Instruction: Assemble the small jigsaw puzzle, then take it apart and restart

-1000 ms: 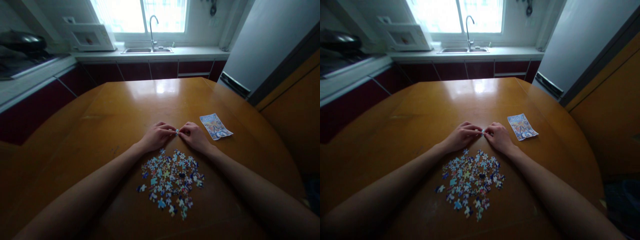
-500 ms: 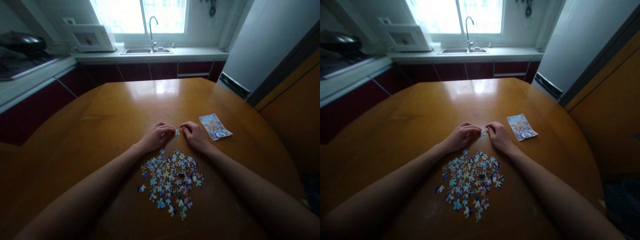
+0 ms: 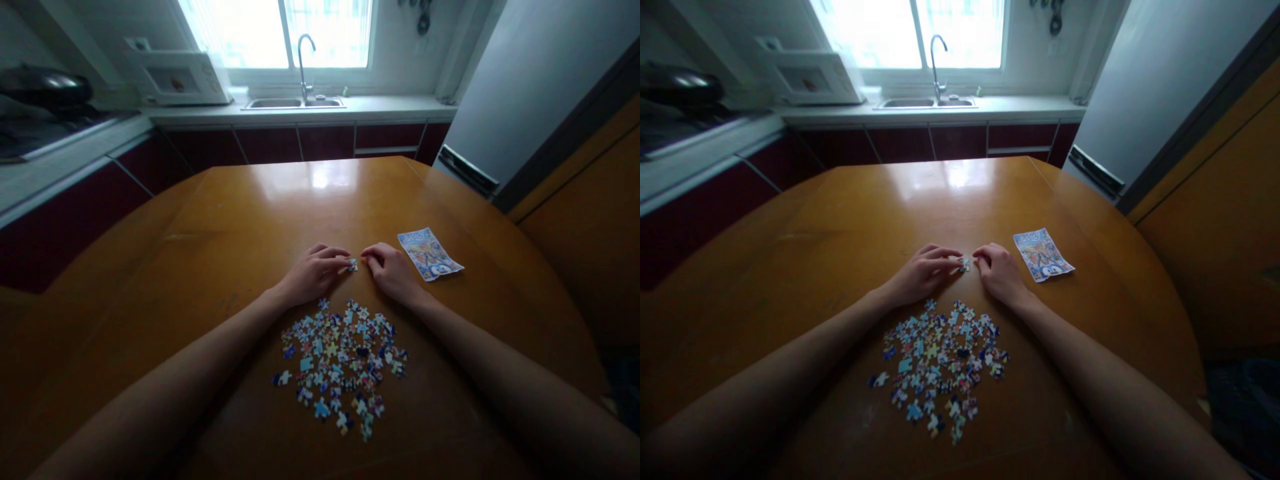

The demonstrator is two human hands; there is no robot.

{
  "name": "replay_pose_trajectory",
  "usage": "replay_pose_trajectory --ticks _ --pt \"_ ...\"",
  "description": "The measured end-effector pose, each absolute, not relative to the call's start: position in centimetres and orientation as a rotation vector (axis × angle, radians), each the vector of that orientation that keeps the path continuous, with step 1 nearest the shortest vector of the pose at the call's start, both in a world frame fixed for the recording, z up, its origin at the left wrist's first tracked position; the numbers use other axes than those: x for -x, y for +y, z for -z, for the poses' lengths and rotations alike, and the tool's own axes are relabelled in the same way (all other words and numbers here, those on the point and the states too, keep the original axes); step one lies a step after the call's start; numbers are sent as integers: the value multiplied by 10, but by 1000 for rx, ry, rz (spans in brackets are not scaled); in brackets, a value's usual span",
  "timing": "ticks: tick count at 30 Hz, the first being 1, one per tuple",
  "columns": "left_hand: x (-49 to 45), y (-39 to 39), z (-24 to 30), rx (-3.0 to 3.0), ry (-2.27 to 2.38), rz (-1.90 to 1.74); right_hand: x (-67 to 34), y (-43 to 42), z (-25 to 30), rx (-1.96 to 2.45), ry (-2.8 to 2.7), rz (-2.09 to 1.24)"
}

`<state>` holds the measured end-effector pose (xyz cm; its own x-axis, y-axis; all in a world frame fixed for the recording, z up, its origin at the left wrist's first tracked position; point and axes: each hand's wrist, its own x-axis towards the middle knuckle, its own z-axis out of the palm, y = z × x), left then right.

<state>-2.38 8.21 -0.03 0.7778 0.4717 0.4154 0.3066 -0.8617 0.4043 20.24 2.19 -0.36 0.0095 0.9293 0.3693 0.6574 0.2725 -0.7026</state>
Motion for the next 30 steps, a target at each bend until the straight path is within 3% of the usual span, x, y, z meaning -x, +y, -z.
replay_pose_trajectory --ticks 30 --pt "23 82 1 -2717 612 -640 -197 19 3 1483 -1873 -402"
